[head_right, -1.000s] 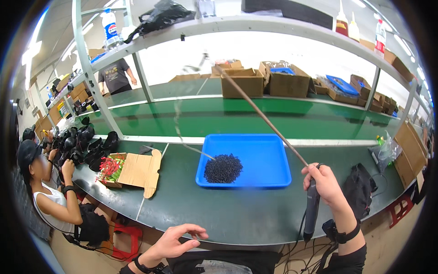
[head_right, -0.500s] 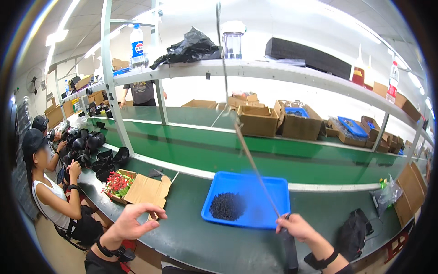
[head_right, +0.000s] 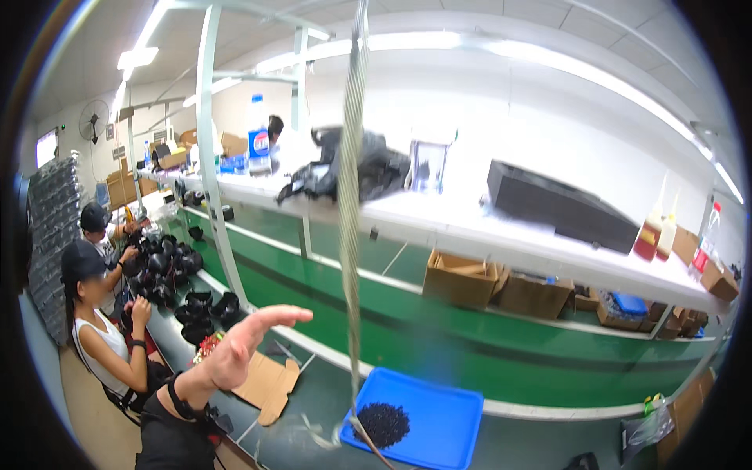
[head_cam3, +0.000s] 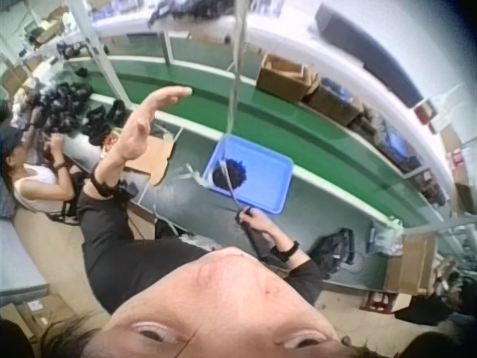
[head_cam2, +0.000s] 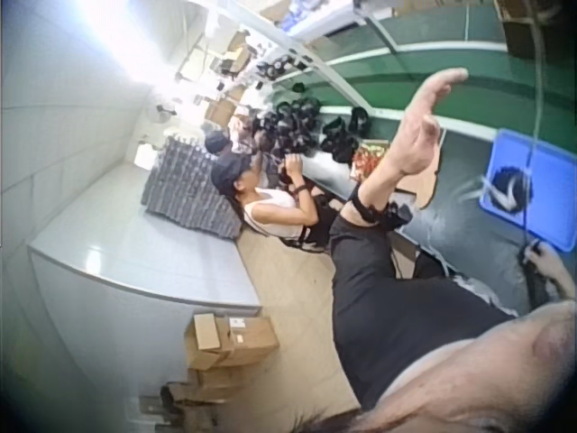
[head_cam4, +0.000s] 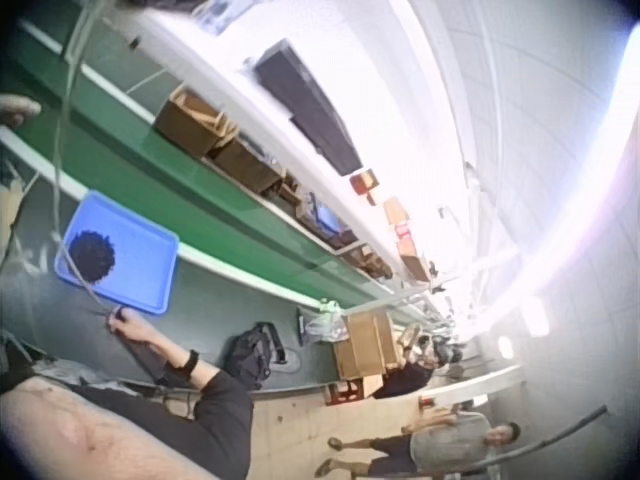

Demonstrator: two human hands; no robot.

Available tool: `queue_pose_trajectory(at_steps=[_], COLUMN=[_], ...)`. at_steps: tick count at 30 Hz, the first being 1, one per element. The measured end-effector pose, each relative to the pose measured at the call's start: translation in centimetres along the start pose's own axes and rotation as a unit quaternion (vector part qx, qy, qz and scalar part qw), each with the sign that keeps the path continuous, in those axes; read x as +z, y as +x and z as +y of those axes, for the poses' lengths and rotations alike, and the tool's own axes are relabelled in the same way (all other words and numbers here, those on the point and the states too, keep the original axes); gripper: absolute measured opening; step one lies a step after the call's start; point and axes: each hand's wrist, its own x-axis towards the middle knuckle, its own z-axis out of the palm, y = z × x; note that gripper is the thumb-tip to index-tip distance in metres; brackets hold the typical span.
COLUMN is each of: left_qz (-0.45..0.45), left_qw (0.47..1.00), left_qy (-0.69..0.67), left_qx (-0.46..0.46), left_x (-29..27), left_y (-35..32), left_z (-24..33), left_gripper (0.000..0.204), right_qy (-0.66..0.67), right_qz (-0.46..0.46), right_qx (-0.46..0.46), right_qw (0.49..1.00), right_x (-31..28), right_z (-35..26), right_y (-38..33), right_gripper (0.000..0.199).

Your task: The recorder is seen assembling small electronic components on a workbench in a factory setting.

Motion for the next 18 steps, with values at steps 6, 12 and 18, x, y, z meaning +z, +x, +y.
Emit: queue_pose_trajectory(at_steps=[6,12,18], left_qz=[-0.012,0.020,0.041], left_qw=[0.988,0.950,0.856], left_qy=[0.155,0.170,0.219], left_qx=[-0.023,-0.261,-0.467], left_x=[-0.7,0.1,0.5], left_y=[0.4,-7.0,-15.1], left_z=[1.7,-0.9,0.7], left_gripper=[0.054,0.027,0.025], right_qy=[-0.159,-0.232,-0.241], right_qz=[0.035,-0.009,-0.048], right_qx=[0.006,0.030,0.098], right_qw=[0.987,0.972,0.964], right_x=[0.8,0.8,-1.8], right_z=[5.0,5.2,-1.9], right_y=[2.2,1.0,-0.5], right_gripper=[0.031,0.053,0.043])
